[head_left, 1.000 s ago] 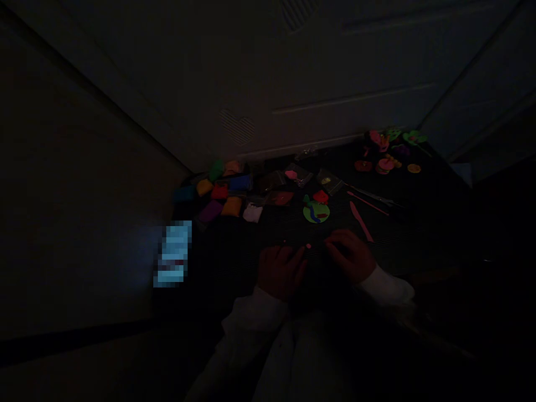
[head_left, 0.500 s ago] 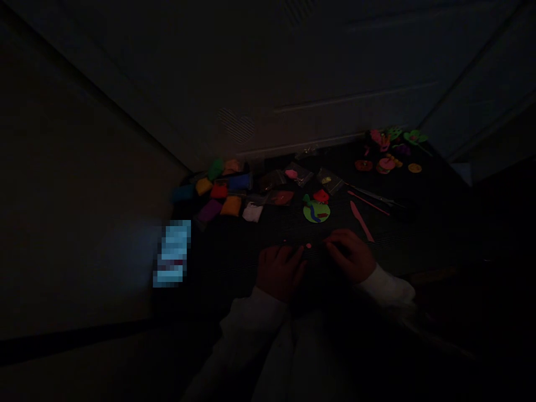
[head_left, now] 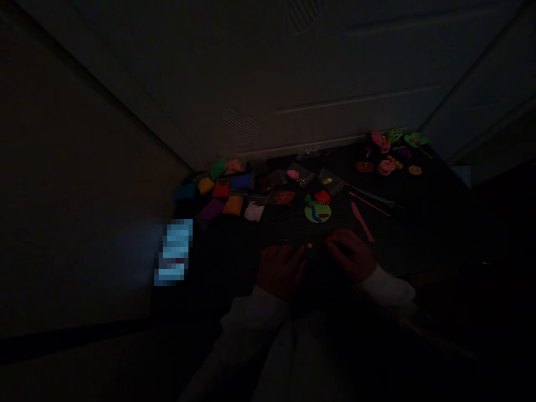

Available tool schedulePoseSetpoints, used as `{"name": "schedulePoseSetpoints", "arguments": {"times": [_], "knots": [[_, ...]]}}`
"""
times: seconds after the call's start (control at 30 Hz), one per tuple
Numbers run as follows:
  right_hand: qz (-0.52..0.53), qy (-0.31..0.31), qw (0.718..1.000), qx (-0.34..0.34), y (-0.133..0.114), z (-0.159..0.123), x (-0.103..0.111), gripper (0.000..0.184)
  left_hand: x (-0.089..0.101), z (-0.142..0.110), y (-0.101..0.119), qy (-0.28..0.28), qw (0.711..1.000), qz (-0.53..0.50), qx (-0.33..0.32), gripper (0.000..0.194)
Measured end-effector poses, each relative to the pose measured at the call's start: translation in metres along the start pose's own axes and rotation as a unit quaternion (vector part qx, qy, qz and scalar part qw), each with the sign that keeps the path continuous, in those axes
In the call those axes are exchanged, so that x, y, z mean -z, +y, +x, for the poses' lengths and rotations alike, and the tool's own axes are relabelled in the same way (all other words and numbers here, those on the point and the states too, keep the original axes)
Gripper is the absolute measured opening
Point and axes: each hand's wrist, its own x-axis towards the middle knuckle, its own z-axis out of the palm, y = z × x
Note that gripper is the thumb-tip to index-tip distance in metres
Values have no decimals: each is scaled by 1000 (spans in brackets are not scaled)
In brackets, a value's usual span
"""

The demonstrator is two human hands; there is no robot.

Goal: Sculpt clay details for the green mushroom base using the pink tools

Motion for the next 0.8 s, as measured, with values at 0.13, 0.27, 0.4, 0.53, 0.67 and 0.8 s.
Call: {"name": "schedulePoseSetpoints", "arguments": {"times": [0.13, 0.27, 0.4, 0.53, 0.67, 0.8], "knots": [[1, 0, 1000, 1, 1, 0, -1, 15, -1, 0, -3, 7, 1000, -23, 3, 33], [0, 2, 1000, -4, 1, 0, -1, 15, -2, 1, -7, 29, 998, -44, 16, 31], [-1, 1, 1000, -7, -1, 0, 0, 15, -5, 2, -10, 44, 997, -58, 19, 27], [-1, 1, 1000, -6, -2, 0, 0, 15, -8, 3, -13, 55, 996, -65, 20, 23], [0, 1, 1000, -4, -1, 0, 0, 15, -9, 5, -15, 76, 994, -67, 35, 19], [1, 0, 1000, -3, 1, 0, 0, 15, -11, 9, -22, 111, 990, -50, 70, 19]]}}
